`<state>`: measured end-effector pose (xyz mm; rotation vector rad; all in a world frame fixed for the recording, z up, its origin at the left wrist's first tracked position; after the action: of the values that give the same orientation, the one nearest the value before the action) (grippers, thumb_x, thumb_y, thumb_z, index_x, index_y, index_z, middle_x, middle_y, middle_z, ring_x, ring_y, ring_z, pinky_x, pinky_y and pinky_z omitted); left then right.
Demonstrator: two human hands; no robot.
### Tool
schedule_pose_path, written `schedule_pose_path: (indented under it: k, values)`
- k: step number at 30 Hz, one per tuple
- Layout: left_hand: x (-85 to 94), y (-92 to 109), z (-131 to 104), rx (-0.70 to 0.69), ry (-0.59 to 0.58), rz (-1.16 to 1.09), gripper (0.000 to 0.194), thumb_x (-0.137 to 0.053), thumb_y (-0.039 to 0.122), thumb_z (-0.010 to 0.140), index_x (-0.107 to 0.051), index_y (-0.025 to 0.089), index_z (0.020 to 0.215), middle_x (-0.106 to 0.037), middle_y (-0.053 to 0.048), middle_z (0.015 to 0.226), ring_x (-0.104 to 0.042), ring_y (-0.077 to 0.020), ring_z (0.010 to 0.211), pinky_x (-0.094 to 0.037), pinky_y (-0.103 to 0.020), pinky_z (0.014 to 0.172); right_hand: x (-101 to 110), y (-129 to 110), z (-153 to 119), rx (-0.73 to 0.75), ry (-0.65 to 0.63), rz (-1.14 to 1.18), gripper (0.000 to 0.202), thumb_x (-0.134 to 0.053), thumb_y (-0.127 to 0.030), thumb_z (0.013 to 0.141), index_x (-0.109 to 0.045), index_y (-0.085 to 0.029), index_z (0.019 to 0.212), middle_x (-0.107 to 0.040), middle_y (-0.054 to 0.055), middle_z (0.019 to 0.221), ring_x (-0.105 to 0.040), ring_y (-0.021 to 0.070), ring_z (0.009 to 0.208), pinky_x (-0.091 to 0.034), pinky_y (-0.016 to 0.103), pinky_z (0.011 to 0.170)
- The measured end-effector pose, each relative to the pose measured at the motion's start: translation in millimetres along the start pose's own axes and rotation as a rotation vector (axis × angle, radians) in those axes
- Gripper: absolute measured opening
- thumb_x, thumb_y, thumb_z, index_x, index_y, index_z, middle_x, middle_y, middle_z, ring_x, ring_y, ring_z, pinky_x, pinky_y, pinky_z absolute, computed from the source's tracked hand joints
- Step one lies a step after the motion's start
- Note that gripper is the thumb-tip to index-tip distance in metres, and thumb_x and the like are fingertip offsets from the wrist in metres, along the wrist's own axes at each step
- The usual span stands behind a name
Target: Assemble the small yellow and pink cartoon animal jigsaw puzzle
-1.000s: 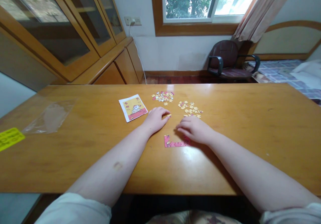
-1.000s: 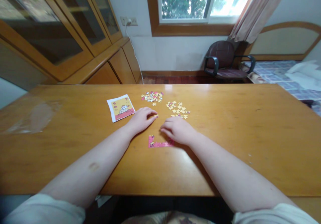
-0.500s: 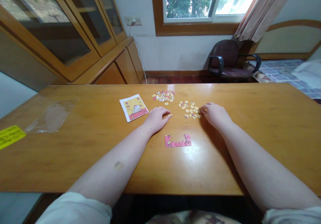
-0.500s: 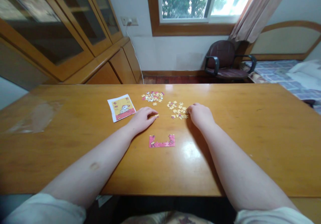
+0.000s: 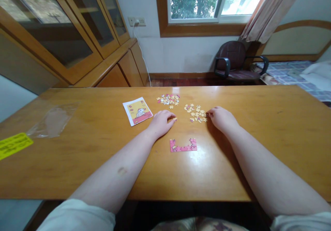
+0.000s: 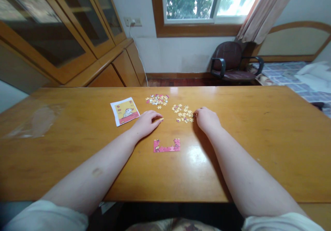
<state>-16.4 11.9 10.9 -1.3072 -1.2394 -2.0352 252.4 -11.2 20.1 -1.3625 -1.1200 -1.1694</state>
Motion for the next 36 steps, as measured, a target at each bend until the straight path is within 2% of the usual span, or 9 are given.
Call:
schedule_pose_path:
  k: [9,13,19,23,29,31,33,36]
  values:
    - [0.6,1.2,0.4,0.004,-0.006,0.002,0.026,-0.051,0.038,0.087,-0.068,0.022,0.099,-0.067,-0.005,0.102,-0.058,-0.0217,0.099,-0.044,-0.038,0.092,1.2,-3.4,-2.8,-0.054,-0.011,0.005,0.027,-0.048,-0.026,0.087,-0.073,-0.021,0.097,-0.067,0.01,0.104,-0.063,0.0216,0.091,-0.044,0.029,0.077]
    - [1.3,2.2,0.3,0.001,-0.001,0.0,0.025,-0.052,0.037,0.087,-0.068,0.021,0.098,-0.067,-0.006,0.102,-0.058,-0.0218,0.098,-0.045,-0.038,0.091,0.9,-5.7,-3.6,-0.017,0.01,0.008,0.029,-0.046,-0.028,0.089,-0.072,-0.021,0.098,-0.066,0.01,0.105,-0.062,0.0219,0.092,-0.044,0.029,0.078]
    - [-0.7,0.1,0.2,-0.006,0.007,0.003,0.025,-0.052,0.037,0.087,-0.068,0.022,0.099,-0.067,-0.005,0.102,-0.058,-0.0216,0.098,-0.045,-0.038,0.091,-3.6,-3.0,-0.7,-0.022,0.004,0.034,0.024,-0.049,-0.02,0.085,-0.072,-0.021,0.092,-0.066,0.008,0.103,-0.062,0.0209,0.092,-0.043,0.028,0.077]
    - [-0.5,0.0,0.2,-0.004,0.004,0.001,0.026,-0.051,0.037,0.087,-0.068,0.022,0.099,-0.067,-0.006,0.101,-0.058,-0.0217,0.098,-0.045,-0.038,0.091,-5.5,-2.7,-1.2,-0.02,0.008,0.054,0.024,-0.046,-0.018,0.086,-0.069,-0.019,0.095,-0.065,0.01,0.103,-0.061,0.021,0.09,-0.042,0.028,0.076]
    - [-0.2,0.6,0.1,0.002,-0.008,0.001,0.026,-0.05,0.037,0.087,-0.068,0.023,0.1,-0.067,-0.006,0.103,-0.057,-0.0219,0.099,-0.044,-0.039,0.093,2.0,-1.9,-3.4,-0.062,0.033,0.033,0.028,-0.045,-0.014,0.085,-0.069,-0.021,0.098,-0.065,0.009,0.107,-0.061,0.0194,0.09,-0.042,0.028,0.076]
    - [-0.1,0.5,0.1,0.003,-0.007,0.004,0.026,-0.05,0.037,0.087,-0.068,0.023,0.099,-0.067,-0.005,0.103,-0.058,-0.022,0.1,-0.044,-0.039,0.092,5.6,0.0,-3.7,-0.13,0.065,-0.007,0.028,-0.044,-0.019,0.087,-0.068,-0.019,0.101,-0.065,0.011,0.106,-0.062,0.0209,0.091,-0.043,0.029,0.076]
    - [0.0,0.6,0.0,0.002,-0.006,0.004,0.025,-0.051,0.037,0.087,-0.068,0.023,0.099,-0.067,-0.005,0.103,-0.057,-0.022,0.1,-0.044,-0.039,0.092,6.3,0.9,-3.6,-0.171,0.049,-0.031,0.03,-0.046,-0.032,0.088,-0.069,-0.016,0.099,-0.067,0.014,0.102,-0.063,0.0235,0.089,-0.044,0.031,0.074]
    - [0.5,1.3,-0.1,-0.002,0.0,0.002,0.025,-0.051,0.037,0.087,-0.068,0.023,0.098,-0.067,-0.005,0.101,-0.058,-0.0219,0.099,-0.045,-0.038,0.091,3.3,0.4,-2.2,-0.14,-0.002,-0.016,0.035,-0.052,-0.045,0.085,-0.071,-0.016,0.093,-0.068,0.014,0.097,-0.064,0.0257,0.086,-0.044,0.033,0.071]
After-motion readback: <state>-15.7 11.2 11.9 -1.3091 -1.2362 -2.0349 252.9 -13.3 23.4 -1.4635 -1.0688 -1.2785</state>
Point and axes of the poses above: each hand's wrist, its own z-axis towards the middle knuckle, its own x-axis out of the back of the hand, y = z × x, the point moved 3 cm from there along z, towards the middle knuckle
